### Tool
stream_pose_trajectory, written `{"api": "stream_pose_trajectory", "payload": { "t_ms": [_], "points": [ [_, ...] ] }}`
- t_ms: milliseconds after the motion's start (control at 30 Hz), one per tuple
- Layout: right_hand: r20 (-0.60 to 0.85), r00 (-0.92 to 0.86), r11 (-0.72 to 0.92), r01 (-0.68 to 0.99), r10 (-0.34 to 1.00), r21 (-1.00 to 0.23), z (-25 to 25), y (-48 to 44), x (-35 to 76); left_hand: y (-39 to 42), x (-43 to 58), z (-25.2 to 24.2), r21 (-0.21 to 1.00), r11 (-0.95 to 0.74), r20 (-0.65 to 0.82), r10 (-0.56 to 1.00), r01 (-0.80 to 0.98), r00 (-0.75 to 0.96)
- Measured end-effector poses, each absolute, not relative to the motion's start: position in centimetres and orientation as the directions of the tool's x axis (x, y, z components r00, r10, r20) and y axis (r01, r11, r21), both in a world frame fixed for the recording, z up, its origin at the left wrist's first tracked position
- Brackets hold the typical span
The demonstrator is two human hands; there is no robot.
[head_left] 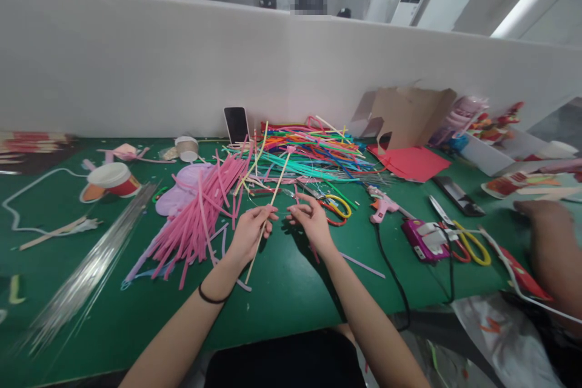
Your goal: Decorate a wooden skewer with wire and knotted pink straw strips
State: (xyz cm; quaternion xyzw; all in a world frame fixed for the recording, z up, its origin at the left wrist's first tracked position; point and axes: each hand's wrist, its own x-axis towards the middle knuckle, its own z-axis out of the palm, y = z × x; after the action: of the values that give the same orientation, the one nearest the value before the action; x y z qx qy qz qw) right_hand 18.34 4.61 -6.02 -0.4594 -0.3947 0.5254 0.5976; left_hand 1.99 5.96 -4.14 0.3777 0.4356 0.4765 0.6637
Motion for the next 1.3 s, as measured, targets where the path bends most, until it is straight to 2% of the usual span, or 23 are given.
{"api": "stream_pose_trajectory", "payload": {
  "t_ms": [133, 300, 567, 767, 1067, 1300],
  "points": [
    [0.031, 0.155, 0.069, -0.244, 0.987, -0.967, -6.1, 4.5, 18.3, 6.0, 1.9, -4.0, 0.912, 0.274, -0.221, 0.955, -0.307, 0.197],
    [0.017, 0.138, 0.055, -0.275, 0.990, -0.960, -5.7, 4.6, 19.0, 6.1, 1.7, -4.1, 0.916, 0.273, -0.219, 0.954, -0.293, 0.204],
    [0.133, 0.177, 0.171, -0.219, 0.975, -0.961, -5.6, 4.8, 19.8, 6.1, 1.7, -4.3, 0.924, 0.290, -0.237, 0.946, -0.249, 0.222],
    [0.100, 0.206, 0.150, -0.246, 0.973, -0.958, -5.4, 5.0, 20.3, 6.3, 1.3, -4.5, 0.924, 0.312, -0.254, 0.933, -0.220, 0.254],
    [0.151, 0.210, 0.181, -0.135, 0.966, -0.974, -5.2, 5.1, 20.6, 6.5, 1.1, -4.8, 0.928, 0.324, -0.269, 0.924, -0.185, 0.270],
    [0.088, 0.144, 0.122, -0.243, 0.986, -0.963, -5.1, 5.1, 21.2, 6.5, 0.9, -4.6, 0.929, 0.326, -0.269, 0.920, -0.175, 0.285]
  ]
}}
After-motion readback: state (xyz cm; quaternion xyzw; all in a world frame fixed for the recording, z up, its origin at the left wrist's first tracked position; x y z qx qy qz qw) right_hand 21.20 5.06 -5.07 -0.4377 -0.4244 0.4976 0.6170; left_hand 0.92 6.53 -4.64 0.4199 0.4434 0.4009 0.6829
